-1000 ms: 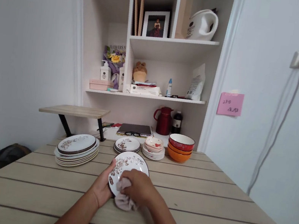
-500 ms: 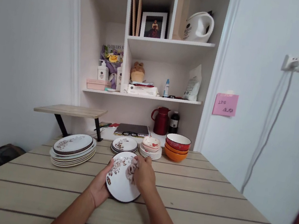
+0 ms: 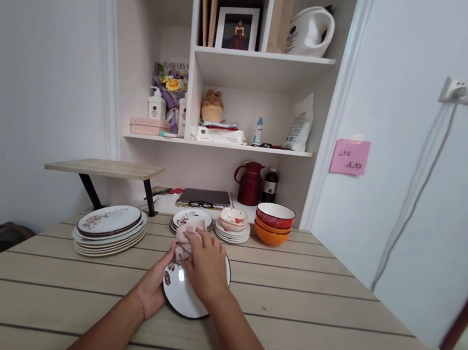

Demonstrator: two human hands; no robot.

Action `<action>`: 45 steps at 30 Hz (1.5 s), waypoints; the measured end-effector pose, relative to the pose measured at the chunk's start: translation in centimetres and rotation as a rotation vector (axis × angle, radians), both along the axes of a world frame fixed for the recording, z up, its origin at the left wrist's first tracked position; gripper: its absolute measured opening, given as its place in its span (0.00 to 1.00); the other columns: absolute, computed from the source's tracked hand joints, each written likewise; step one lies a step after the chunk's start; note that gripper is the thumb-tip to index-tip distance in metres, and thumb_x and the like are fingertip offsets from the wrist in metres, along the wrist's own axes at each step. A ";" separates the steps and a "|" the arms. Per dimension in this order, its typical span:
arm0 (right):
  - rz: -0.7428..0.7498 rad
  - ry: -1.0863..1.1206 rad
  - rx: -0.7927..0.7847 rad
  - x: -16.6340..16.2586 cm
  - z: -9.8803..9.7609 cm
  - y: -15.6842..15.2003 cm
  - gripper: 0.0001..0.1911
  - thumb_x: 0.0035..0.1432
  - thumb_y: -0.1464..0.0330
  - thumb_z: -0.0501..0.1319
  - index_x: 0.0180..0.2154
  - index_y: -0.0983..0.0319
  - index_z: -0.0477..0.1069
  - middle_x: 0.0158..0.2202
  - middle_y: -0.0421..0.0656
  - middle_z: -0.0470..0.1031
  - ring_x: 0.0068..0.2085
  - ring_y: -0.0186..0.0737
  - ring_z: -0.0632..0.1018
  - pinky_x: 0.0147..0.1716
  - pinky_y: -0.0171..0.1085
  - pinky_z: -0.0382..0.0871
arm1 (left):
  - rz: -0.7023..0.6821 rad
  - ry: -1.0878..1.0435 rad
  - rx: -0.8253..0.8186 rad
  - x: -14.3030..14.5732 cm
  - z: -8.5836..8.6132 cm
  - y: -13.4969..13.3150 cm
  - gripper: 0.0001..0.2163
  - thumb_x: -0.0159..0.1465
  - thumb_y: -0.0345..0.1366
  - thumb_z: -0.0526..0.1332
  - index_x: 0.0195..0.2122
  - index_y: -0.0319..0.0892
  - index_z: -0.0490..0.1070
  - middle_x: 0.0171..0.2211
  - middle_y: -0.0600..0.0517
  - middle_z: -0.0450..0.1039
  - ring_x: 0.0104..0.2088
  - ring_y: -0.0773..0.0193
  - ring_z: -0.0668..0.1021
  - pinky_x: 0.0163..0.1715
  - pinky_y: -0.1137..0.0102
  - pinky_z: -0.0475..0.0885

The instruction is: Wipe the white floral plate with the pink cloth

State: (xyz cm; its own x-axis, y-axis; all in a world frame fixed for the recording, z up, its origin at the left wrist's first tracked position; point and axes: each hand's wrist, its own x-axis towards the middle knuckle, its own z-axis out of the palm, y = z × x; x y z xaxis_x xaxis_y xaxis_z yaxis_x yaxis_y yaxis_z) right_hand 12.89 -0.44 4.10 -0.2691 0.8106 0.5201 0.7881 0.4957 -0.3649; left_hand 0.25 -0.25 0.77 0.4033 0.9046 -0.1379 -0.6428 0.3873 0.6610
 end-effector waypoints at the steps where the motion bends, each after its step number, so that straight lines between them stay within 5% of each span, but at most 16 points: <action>1: -0.057 -0.028 0.004 0.5 0.0 0.4 0.29 0.50 0.68 0.61 0.55 0.50 0.59 0.57 0.44 0.60 0.54 0.49 0.62 0.49 0.46 0.54 | -0.005 0.005 0.002 0.1 0.1 0.0 0.27 0.58 0.50 0.58 0.53 0.36 0.66 0.42 0.41 0.77 0.44 0.52 0.77 0.49 0.60 0.67; 7: -0.223 -0.179 -0.149 3.5 -0.5 1.6 0.19 0.51 0.67 0.59 0.48 0.54 0.65 0.50 0.47 0.65 0.49 0.50 0.65 0.41 0.42 0.56 | 0.076 -0.024 0.022 0.0 0.1 0.1 0.28 0.59 0.48 0.58 0.56 0.38 0.62 0.47 0.40 0.73 0.46 0.50 0.76 0.52 0.57 0.64; 13: -0.031 -0.270 -0.295 3.8 -1.2 0.8 0.16 0.44 0.67 0.63 0.39 0.56 0.69 0.39 0.42 0.70 0.37 0.41 0.71 0.30 0.35 0.55 | 0.084 -0.072 0.009 -0.4 -0.4 0.6 0.29 0.59 0.48 0.56 0.58 0.38 0.59 0.49 0.40 0.72 0.48 0.50 0.75 0.54 0.56 0.61; 19: 0.233 -0.089 -0.198 0.4 -1.4 -0.1 0.22 0.46 0.69 0.61 0.46 0.54 0.66 0.42 0.41 0.65 0.41 0.38 0.69 0.37 0.33 0.58 | 0.010 -0.035 -0.002 -0.5 -0.2 0.4 0.29 0.58 0.51 0.57 0.54 0.35 0.65 0.45 0.40 0.75 0.45 0.51 0.77 0.51 0.59 0.65; 24: 0.027 -0.038 -0.031 -0.1 -0.9 1.6 0.20 0.53 0.65 0.59 0.49 0.51 0.65 0.47 0.44 0.65 0.48 0.44 0.66 0.44 0.38 0.56 | 0.053 0.000 -0.009 0.0 0.1 0.1 0.28 0.57 0.50 0.58 0.54 0.37 0.65 0.44 0.42 0.76 0.44 0.52 0.77 0.49 0.59 0.66; 28: -0.166 -0.142 -0.138 2.6 -0.6 2.4 0.18 0.54 0.66 0.56 0.49 0.53 0.65 0.47 0.46 0.66 0.48 0.45 0.67 0.40 0.38 0.57 | 0.038 -0.041 0.008 0.2 0.0 0.1 0.28 0.58 0.51 0.57 0.55 0.39 0.64 0.46 0.41 0.74 0.46 0.51 0.76 0.50 0.59 0.65; 34: 0.039 -0.353 -0.323 3.7 -0.8 0.2 0.11 0.44 0.68 0.61 0.35 0.56 0.70 0.34 0.41 0.70 0.32 0.39 0.71 0.27 0.34 0.53 | 0.008 -0.064 -0.012 -0.2 -0.6 0.4 0.30 0.57 0.52 0.57 0.55 0.37 0.63 0.47 0.40 0.73 0.48 0.49 0.75 0.51 0.58 0.64; 40: 0.328 -0.117 -0.175 -0.2 -0.9 -0.7 0.16 0.45 0.74 0.59 0.39 0.57 0.67 0.40 0.41 0.66 0.40 0.38 0.70 0.36 0.33 0.58 | -0.015 -0.010 -0.045 -0.5 -0.3 0.4 0.29 0.56 0.54 0.58 0.50 0.34 0.68 0.40 0.40 0.77 0.42 0.51 0.78 0.46 0.61 0.68; 45: 0.162 0.046 -0.059 0.6 -0.8 1.6 0.22 0.49 0.74 0.59 0.47 0.55 0.64 0.45 0.42 0.67 0.47 0.41 0.67 0.44 0.36 0.58 | 0.031 -0.007 -0.026 -0.1 0.0 0.4 0.29 0.55 0.53 0.59 0.51 0.36 0.68 0.40 0.42 0.77 0.41 0.52 0.78 0.45 0.61 0.68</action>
